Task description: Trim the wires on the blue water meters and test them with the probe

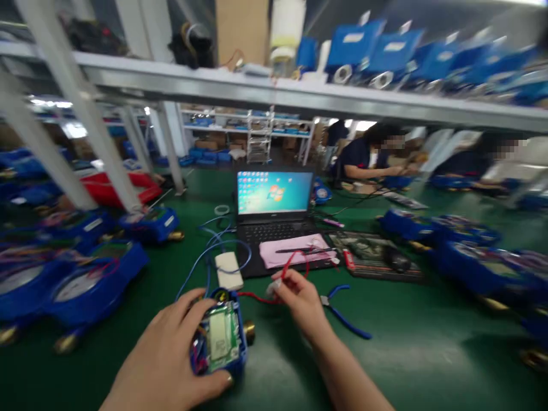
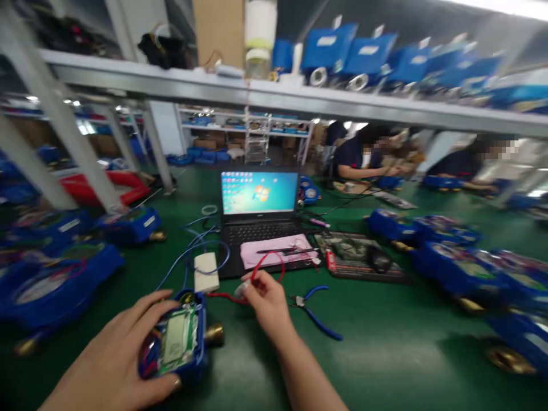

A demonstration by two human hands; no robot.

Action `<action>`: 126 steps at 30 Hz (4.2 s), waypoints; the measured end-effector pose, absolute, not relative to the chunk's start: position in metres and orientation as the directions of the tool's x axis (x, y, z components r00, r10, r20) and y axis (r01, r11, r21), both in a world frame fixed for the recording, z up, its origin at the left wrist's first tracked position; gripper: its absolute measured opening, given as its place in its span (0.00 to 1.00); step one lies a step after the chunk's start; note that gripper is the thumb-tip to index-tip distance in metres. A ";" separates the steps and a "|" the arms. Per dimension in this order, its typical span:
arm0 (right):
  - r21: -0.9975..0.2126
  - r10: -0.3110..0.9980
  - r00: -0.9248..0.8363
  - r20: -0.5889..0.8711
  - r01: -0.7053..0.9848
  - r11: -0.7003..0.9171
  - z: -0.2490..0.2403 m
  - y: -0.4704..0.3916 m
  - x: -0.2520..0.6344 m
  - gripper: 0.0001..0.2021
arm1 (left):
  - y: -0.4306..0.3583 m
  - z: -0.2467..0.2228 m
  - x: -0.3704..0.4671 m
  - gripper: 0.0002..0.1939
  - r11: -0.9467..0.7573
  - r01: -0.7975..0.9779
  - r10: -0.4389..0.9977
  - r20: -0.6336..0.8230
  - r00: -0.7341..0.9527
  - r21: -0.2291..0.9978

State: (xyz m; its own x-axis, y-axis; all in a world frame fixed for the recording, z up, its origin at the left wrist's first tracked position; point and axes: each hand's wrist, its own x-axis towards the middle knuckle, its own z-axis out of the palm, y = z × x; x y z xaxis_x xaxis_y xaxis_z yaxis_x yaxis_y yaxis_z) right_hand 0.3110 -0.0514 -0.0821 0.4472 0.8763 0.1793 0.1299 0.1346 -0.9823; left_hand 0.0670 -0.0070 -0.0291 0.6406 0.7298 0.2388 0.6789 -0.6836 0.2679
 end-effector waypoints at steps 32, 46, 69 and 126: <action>-0.681 0.873 -0.080 0.481 0.593 0.430 -0.011 -0.096 0.249 0.05 | -0.021 -0.016 0.076 0.42 -0.757 0.535 0.640 0.266 0.720 0.375; -0.604 0.874 -0.138 0.466 0.672 0.428 -0.007 -0.087 0.249 0.02 | -0.019 -0.018 0.074 0.40 -0.763 0.522 0.631 0.263 0.730 0.382; -0.549 0.863 -0.246 0.442 0.686 0.477 -0.002 -0.078 0.250 0.04 | -0.014 -0.017 0.076 0.40 -0.750 0.544 0.643 0.223 0.733 0.376; -0.589 0.818 -0.375 0.437 0.568 0.575 -0.012 -0.070 0.255 0.06 | -0.012 -0.011 0.082 0.33 -0.667 0.572 0.704 0.151 0.694 0.477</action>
State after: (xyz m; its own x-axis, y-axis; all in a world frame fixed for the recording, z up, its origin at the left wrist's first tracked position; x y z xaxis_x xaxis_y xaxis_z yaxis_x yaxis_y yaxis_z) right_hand 0.2552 -0.0703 -0.0115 -0.3749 0.8176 0.4370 0.5680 0.5751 -0.5888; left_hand 0.0816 -0.0115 -0.0111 0.6943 0.7036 0.1515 0.5722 -0.6672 0.4769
